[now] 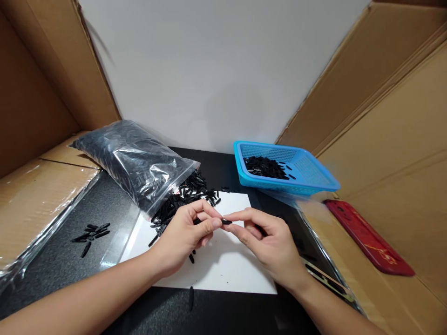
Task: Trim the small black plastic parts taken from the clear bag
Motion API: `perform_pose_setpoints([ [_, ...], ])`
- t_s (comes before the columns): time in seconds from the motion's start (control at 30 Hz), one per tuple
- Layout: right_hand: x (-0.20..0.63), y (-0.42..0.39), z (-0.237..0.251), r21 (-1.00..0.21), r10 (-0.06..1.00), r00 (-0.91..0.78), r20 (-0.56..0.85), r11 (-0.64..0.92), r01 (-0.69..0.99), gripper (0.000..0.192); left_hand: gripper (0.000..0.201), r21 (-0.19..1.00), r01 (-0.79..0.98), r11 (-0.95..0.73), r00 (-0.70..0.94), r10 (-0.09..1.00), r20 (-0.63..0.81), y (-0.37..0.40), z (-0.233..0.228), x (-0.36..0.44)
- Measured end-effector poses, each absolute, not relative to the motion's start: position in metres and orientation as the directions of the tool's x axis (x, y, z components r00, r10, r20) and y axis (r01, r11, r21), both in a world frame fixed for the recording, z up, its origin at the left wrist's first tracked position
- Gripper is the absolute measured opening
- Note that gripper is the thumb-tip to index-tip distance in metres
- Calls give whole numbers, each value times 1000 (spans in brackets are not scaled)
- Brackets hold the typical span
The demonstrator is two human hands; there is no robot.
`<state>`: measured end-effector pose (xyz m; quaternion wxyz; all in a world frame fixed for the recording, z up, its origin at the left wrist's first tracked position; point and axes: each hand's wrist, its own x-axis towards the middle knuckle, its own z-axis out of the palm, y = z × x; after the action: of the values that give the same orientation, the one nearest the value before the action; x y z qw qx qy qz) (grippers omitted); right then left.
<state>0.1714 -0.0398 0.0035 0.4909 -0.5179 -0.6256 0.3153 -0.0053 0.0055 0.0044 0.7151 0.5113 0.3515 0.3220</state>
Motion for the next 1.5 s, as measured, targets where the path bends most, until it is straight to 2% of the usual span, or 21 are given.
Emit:
perform_pose_setpoints([
  [0.23, 172, -38, 1, -923, 956, 81, 283, 248, 295, 11, 25, 962, -78, 261, 540, 822, -179, 5, 4, -5],
  [0.4, 172, -36, 1, -967, 975, 133, 179, 149, 205, 18, 24, 927, -107, 359, 517, 816, -256, 5, 10, -2],
  [0.53, 172, -34, 2, -988, 984, 144, 108, 90, 123, 27, 7, 879, -95, 468, 545, 763, -347, 4, 15, -2],
  [0.7, 173, -34, -4, -999, 990, 129, 52, 53, -3, 31, 26, 842, -93, 532, 595, 707, -381, 1, 17, -3],
  [0.83, 174, -34, -6, -997, 990, 141, 15, 26, -76, 35, 16, 839, -63, 540, 620, 680, -391, -1, 16, -1],
  [0.93, 173, -34, -5, -993, 990, 141, -13, 4, -118, 38, 22, 849, -67, 524, 660, 662, -356, 0, 14, -1],
  [1.13, 172, -34, -5, -989, 992, 123, -35, -17, -149, 42, 38, 898, -10, 440, 639, 694, -333, 4, 11, -5],
  [1.27, 171, -33, -4, -983, 990, 133, -54, -29, -181, 42, 38, 872, -46, 488, 619, 699, -358, 4, 13, -6],
  [1.37, 171, -31, -1, -960, 990, 115, -85, -50, -277, 37, 29, 827, -98, 553, 621, 684, -383, 4, 15, -5],
  [1.5, 173, -29, 2, -884, 991, -3, -130, -117, -453, 30, 34, 834, -123, 539, 654, 676, -341, 2, 14, -4],
])
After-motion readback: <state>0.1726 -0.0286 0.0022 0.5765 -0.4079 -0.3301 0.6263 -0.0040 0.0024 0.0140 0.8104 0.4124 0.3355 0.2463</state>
